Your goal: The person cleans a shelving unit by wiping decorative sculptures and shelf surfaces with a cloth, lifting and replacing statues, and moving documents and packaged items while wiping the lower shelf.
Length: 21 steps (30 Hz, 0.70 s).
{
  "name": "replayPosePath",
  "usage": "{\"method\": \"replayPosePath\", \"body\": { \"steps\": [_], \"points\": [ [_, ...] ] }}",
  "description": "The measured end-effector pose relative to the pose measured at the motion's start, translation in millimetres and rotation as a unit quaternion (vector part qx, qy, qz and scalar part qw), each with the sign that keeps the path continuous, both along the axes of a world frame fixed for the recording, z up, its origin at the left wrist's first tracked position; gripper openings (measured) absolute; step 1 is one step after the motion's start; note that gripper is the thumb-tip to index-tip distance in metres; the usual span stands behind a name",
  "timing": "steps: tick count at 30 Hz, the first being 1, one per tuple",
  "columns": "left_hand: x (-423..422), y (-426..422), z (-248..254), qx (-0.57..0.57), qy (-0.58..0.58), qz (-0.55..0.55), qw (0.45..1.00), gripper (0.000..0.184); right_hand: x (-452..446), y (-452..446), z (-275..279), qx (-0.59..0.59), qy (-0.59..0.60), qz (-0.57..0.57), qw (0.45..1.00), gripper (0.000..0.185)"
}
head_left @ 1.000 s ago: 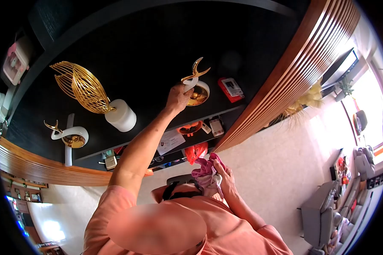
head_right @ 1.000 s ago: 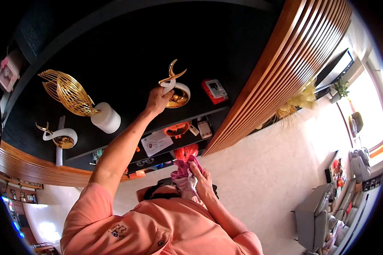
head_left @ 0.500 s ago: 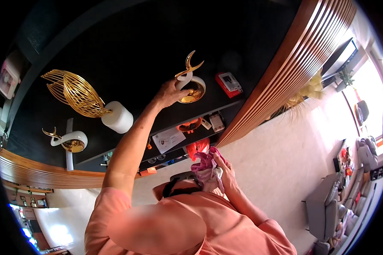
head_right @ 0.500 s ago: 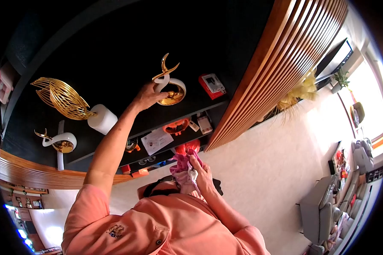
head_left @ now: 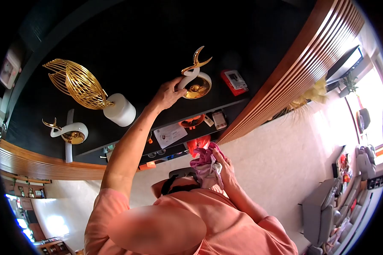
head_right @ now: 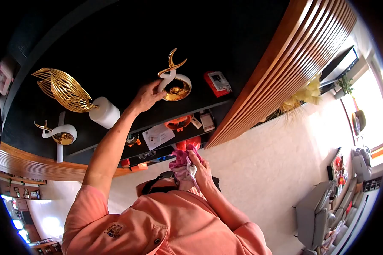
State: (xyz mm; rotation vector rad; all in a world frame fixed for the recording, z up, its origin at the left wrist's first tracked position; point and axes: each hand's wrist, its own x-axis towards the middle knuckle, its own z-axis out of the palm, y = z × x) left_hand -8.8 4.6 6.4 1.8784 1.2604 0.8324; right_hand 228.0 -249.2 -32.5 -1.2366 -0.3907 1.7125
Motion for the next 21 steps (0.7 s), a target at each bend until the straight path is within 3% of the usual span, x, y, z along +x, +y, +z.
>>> {"method": "replayPosePath", "body": {
  "steps": [2, 5, 6, 8, 9, 10, 11, 13, 16, 17, 18, 21],
  "points": [
    [3.5, -8.3, 7.2, 0.037, 0.022, 0.017, 0.999, 0.062, -0.8, 1.2, -1.0, 0.009, 0.011, -0.013, 1.000, 0.031],
    [4.8, -19.2, 7.8, 0.193, 0.029, 0.103, 0.975, 0.064, -6.1, 11.4, 21.3, 0.058, 0.010, 0.000, 0.998, 0.033],
    [9.7, -34.4, 26.9, 0.153, -0.076, 0.112, 0.979, 0.056, -8.3, 16.7, 35.2, 0.087, -0.002, 0.030, 0.996, 0.034],
    [4.0, -68.0, 53.8, 0.146, -0.138, 0.129, 0.971, 0.051, -15.7, 31.7, 47.5, 0.165, -0.031, 0.077, 0.983, 0.029],
    [1.9, -83.1, 61.6, 0.143, -0.168, 0.135, 0.966, 0.049, -21.6, 43.8, 53.6, 0.299, -0.155, 0.108, 0.935, 0.025],
    [3.2, -98.1, 63.5, 0.232, -0.193, 0.172, 0.938, 0.037, -27.9, 58.2, 61.6, 0.422, -0.274, 0.134, 0.854, 0.022],
    [-0.2, -119.8, 69.2, 0.216, -0.208, 0.175, 0.938, 0.038, -35.6, 73.0, 67.9, 0.531, -0.381, 0.154, 0.741, 0.020],
    [-6.0, -153.6, 68.6, 0.262, -0.241, 0.176, 0.918, 0.035, -63.1, 103.3, 73.5, 0.617, -0.439, 0.147, 0.637, 0.022],
    [-18.0, -194.2, 51.8, 0.260, -0.263, 0.186, 0.910, 0.031, -114.8, 155.5, 25.6, 0.625, -0.567, 0.137, 0.519, 0.036],
    [-25.3, -208.3, 50.1, 0.255, -0.214, 0.216, 0.918, 0.031, -127.7, 168.9, 1.3, 0.621, -0.613, 0.125, 0.473, 0.040],
    [-33.9, -214.0, 41.4, 0.279, -0.215, 0.252, 0.901, 0.030, -130.5, 173.0, -0.6, 0.609, -0.627, 0.202, 0.442, 0.041],
    [-75.4, -220.1, 9.8, 0.280, -0.191, 0.368, 0.866, 0.035, -150.8, 182.6, -7.9, 0.639, -0.597, 0.212, 0.436, 0.037]
  ]
}}
